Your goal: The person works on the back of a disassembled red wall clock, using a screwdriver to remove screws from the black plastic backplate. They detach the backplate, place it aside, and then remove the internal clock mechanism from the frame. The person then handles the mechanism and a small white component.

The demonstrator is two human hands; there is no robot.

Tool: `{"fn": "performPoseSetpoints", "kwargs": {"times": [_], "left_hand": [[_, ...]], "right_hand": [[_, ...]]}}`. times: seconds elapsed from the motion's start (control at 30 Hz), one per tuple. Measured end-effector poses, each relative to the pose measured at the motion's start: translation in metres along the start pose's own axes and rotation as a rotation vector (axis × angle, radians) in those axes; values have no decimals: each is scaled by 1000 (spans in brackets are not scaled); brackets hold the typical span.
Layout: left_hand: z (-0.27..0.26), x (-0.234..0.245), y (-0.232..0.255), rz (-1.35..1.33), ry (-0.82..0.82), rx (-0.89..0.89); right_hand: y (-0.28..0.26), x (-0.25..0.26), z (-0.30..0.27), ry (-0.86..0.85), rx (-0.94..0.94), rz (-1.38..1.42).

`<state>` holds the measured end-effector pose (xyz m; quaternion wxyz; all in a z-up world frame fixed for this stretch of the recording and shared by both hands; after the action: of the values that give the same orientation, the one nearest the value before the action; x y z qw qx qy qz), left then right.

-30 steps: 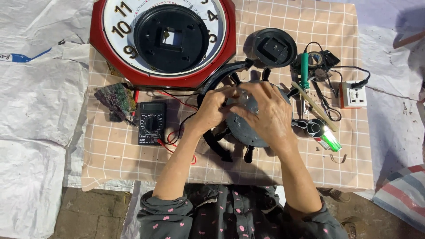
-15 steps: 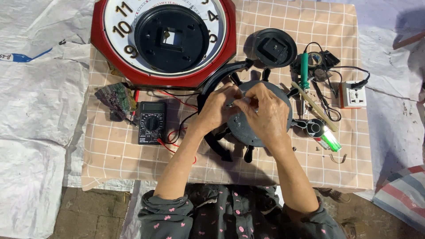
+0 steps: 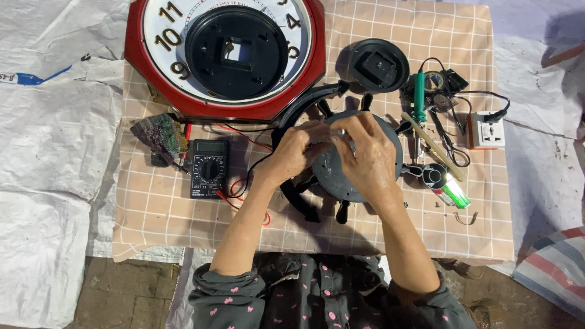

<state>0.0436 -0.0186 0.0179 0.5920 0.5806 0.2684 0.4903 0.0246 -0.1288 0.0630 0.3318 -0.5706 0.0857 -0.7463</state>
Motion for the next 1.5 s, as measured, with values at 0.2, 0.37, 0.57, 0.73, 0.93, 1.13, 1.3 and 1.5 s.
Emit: {"fn": "performPoseSetpoints", "kwargs": {"times": [0.2,0.37,0.57,0.73,0.93,1.13,1.3,1.5], "left_hand": [[3,-2,-37,87,49,-97],[0,-2,-12,96,10,-137],[2,-6,-42,81,54,-123],[1,-3,-13,85,44,-206],[5,-2,-15,107,123,-311],[4,-4,-26,76,62,-182],[6,-7,-58,104,99,-149],[3,-5,-16,109,41,-75]], "right_hand": [[11,-10,-5,62,-27,-31],[-2,0,-1,63,15,-38],[10,-6,-3,62,-2,-40],[-4,4,-1,83,59,-9],[8,-4,-2,71,19,-62],[-5,6,2,35,55,-5],[13,-4,-2,55,-15,-37],[-4,6,3,44,77,-52]]}}
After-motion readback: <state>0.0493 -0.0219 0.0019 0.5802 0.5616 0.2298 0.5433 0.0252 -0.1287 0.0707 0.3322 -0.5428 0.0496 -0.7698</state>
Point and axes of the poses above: each hand's wrist, its own z-axis towards the middle knuckle, its own x-axis out of the back of the hand, y = z × x, the point moved 5 cm from there along z, towards the middle knuckle, and after that the axes turned 3 degrees about -y, right-handed, at the moved point
